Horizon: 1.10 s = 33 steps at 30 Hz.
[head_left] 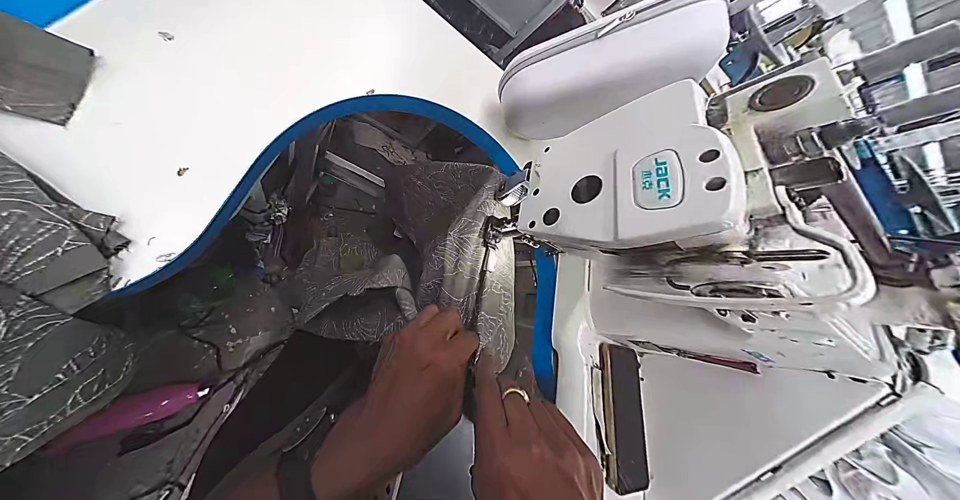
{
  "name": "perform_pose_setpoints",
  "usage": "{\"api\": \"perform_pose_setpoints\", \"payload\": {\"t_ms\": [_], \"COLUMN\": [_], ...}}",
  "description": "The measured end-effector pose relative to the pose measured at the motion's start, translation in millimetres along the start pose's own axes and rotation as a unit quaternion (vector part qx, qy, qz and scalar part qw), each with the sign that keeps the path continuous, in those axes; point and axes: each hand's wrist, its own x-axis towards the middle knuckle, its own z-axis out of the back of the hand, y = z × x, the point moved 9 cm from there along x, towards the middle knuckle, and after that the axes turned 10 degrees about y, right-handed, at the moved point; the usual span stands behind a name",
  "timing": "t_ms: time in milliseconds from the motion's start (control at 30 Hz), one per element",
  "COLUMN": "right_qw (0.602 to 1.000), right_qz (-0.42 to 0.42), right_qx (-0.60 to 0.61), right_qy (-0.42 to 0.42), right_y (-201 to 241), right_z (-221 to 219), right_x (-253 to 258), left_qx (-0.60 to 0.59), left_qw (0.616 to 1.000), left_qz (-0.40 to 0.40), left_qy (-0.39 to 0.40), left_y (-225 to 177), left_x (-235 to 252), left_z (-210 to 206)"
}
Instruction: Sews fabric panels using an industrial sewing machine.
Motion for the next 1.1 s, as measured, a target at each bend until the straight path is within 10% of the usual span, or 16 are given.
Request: {"api": "perform_pose_setpoints", "payload": {"t_ms": [233, 467, 667, 900, 1100], "right_qw": [0.995, 0.916, 0.953, 0.929, 0.914], "right_qz": [-0.055, -0.080, 0.026, -0.091, -0.085], "right_qx": [0.055, 0.393, 0.266, 0.302, 0.330], "right_qy": [-0.069, 0.001, -0.143, -0.195, -0.218], "right_y": [-19, -65, -26, -63, -57], "right_z": [-11, -92, -33, -69, -61], "right_x": [18, -41, -14, -36, -33], "left_qx": [0.024, -0.094, -0.144, -0.163, -0.077], "left_qw": [0.999, 0.989, 0.971, 0.937, 0.990], "left_qz": [0.023, 0.104, 0.153, 0.082, 0.113], "left_qy": [-0.005, 0.054, 0.115, 0.299, 0.029], "left_y": [8, 27, 30, 28, 38], "left_x": [29, 7, 34, 24, 20], "left_z": [2, -2, -14, -8, -3]}}
